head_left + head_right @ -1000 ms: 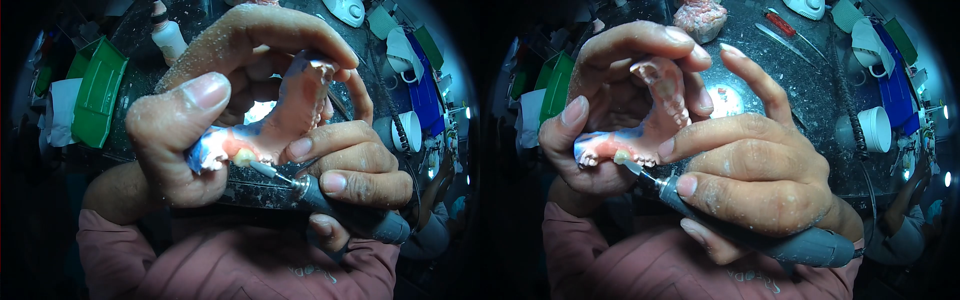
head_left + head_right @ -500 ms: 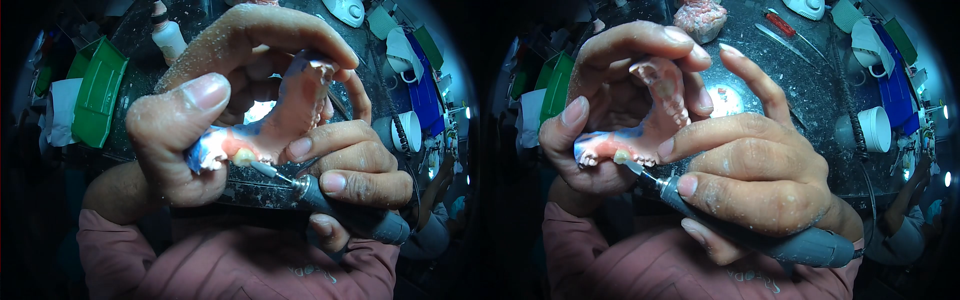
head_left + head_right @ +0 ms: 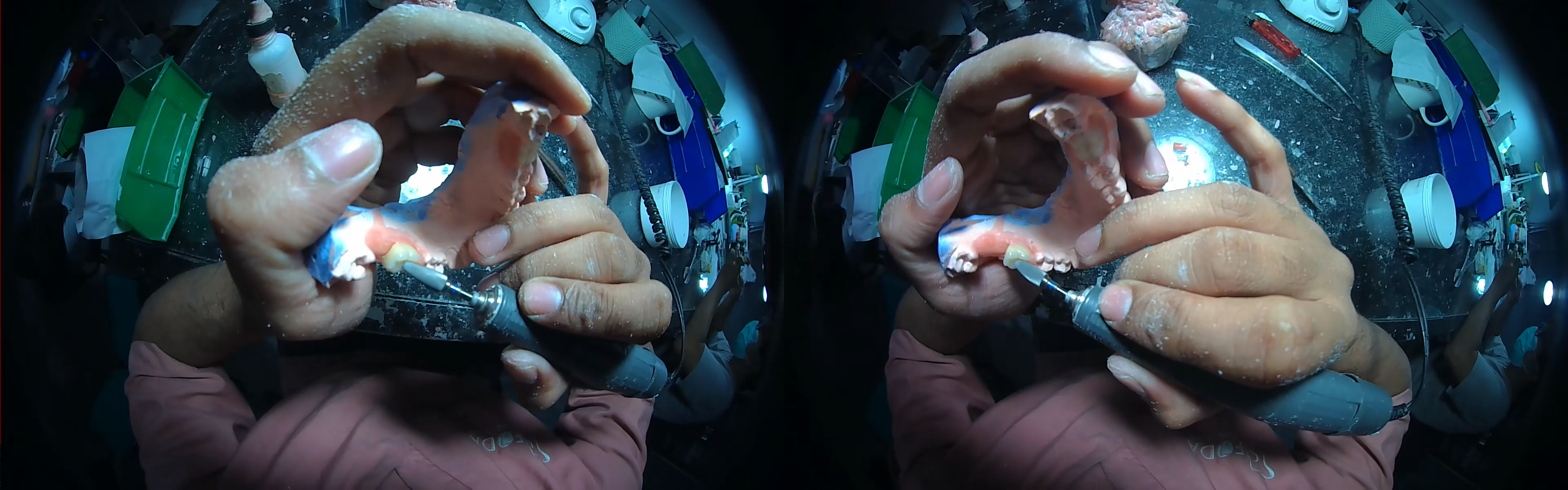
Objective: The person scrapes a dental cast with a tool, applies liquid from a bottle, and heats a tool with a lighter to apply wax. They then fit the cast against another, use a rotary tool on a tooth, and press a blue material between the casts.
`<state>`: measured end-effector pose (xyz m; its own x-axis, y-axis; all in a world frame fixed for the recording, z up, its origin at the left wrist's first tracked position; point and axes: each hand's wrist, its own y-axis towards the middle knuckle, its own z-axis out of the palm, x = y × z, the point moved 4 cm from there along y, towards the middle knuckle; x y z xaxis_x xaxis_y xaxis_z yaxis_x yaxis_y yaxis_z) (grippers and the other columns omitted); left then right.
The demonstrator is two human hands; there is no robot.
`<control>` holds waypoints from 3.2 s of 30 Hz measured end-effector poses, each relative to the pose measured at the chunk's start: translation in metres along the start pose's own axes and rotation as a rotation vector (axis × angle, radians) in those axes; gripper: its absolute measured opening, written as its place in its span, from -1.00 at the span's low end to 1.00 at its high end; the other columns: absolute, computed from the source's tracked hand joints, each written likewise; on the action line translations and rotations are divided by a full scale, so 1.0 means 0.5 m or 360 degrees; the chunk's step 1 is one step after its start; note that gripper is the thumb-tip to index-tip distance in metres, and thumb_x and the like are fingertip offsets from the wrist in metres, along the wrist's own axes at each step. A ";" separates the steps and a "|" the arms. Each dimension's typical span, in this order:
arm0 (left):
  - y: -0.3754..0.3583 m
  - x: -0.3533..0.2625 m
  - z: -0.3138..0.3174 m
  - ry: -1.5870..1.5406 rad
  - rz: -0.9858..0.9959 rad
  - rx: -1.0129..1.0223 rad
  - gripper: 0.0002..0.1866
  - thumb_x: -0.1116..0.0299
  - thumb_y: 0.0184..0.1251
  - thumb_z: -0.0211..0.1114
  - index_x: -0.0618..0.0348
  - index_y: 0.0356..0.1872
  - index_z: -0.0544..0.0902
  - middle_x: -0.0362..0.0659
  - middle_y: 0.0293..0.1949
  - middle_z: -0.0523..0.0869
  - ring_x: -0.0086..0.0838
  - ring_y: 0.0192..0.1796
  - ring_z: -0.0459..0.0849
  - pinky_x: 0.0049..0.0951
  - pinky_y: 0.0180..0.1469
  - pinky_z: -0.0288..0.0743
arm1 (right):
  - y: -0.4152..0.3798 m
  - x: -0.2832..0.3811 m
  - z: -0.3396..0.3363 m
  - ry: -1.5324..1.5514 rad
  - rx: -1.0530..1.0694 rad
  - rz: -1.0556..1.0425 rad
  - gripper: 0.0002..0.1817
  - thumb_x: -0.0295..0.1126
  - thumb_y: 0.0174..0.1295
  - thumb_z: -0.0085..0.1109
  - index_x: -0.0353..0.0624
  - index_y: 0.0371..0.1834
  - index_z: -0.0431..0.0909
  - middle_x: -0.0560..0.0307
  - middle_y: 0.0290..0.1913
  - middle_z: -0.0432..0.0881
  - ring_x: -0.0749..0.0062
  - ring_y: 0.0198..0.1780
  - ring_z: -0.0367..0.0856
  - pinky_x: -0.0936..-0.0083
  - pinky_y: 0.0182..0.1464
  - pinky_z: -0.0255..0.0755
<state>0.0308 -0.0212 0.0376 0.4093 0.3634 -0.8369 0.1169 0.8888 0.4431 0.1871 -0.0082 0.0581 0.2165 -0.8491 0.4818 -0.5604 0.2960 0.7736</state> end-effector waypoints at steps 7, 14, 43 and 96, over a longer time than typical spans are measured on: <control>0.011 0.009 0.005 -0.0279 -0.0084 -0.0074 -0.31 0.00 0.35 -0.29 0.49 0.20 0.33 0.20 0.05 0.53 -0.21 -0.11 0.65 -0.26 -0.05 0.62 | -0.007 -0.005 -0.005 0.0061 -0.0070 0.0014 -0.66 -0.19 0.17 0.22 -0.10 -0.11 0.38 0.20 -0.43 0.51 0.29 -0.23 0.63 -0.30 0.43 -0.13; 0.040 0.028 -0.004 -0.0829 -0.0244 -0.0069 -0.20 -0.18 0.36 -0.34 0.46 0.19 0.35 0.22 0.04 0.52 -0.15 -0.14 0.67 -0.19 -0.10 0.68 | 0.005 -0.112 -0.176 0.0076 -0.0624 0.0132 -0.67 -0.27 0.36 -0.08 -0.39 -0.10 0.46 -0.12 -0.06 0.57 0.33 -0.21 0.60 0.52 -0.15 0.44; 0.026 0.072 0.028 -0.0624 -0.1171 0.0063 0.01 -0.57 0.12 -0.11 0.41 0.02 0.30 0.32 -0.36 0.64 -0.12 -0.49 0.73 -0.31 -0.44 0.70 | 0.036 -0.127 -0.117 -0.0058 -0.0047 0.0550 -0.65 -0.18 0.15 0.36 -0.18 -0.13 0.61 0.25 -0.41 0.55 0.62 -0.32 0.50 0.69 -0.33 0.33; 0.056 0.066 -0.032 -0.0452 -0.0330 -0.0067 -0.33 0.11 0.47 -0.03 0.39 0.42 0.09 0.08 0.37 0.32 -0.06 0.37 0.38 -0.17 0.46 0.23 | 0.010 -0.159 -0.109 0.0741 -0.0497 0.0611 -0.34 -0.26 0.25 0.20 -0.18 0.36 0.14 -0.12 0.17 0.41 0.16 0.13 0.54 0.26 0.28 0.40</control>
<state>0.0330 0.0201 0.0174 0.6169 0.0869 -0.7822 0.1888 0.9485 0.2542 0.2105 0.0847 0.0458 0.4093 -0.4022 0.8190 -0.4240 0.7109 0.5611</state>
